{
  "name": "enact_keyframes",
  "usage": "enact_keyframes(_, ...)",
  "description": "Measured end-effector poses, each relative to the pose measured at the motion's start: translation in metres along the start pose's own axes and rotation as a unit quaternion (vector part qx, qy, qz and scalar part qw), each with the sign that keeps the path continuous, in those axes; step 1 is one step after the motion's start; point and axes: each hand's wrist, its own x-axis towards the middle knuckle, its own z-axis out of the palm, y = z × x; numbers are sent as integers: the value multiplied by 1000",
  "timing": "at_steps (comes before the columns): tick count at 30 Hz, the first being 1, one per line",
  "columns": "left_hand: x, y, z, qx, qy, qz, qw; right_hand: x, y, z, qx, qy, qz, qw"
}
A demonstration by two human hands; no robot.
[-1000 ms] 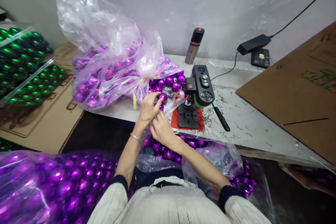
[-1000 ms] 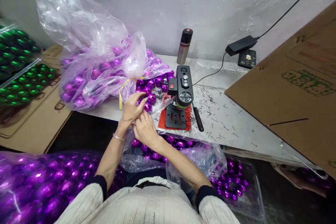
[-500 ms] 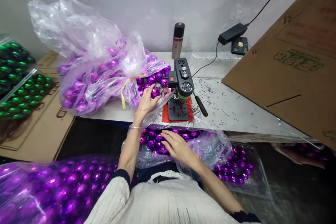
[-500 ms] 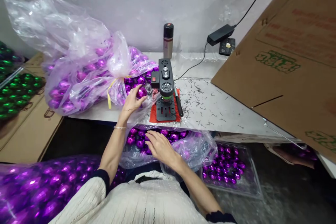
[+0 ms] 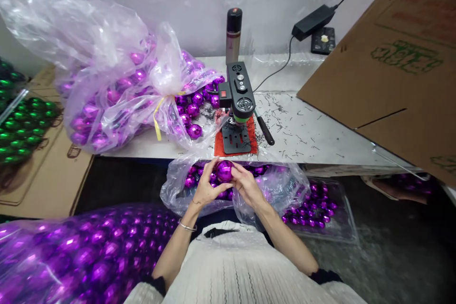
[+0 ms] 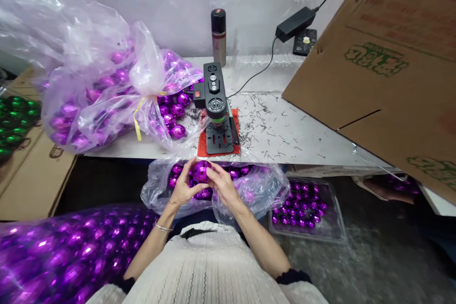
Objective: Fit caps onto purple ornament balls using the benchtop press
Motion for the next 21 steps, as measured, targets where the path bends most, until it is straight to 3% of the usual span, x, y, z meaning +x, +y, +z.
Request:
enact_keyframes(5, 22, -4, 19, -14, 2, -16, 1000, 3, 0, -11, 74, 38, 49, 995)
enact_keyframes(9, 59, -14, 33, -97, 49, -94, 990, 3, 0, -17, 64, 74, 43, 994)
enact_keyframes(11, 79, -23, 38, -100, 69, -102, 987, 1, 2, -20, 41, 76, 35, 996)
enact_keyframes(17, 113, -41, 43, 1, 104, -74, 992, -12, 14, -28, 4, 81, 19, 997)
enact_keyframes(21, 121, -41, 39, 88, 85, -22, 992, -18, 20, -35, -3, 88, 21, 996)
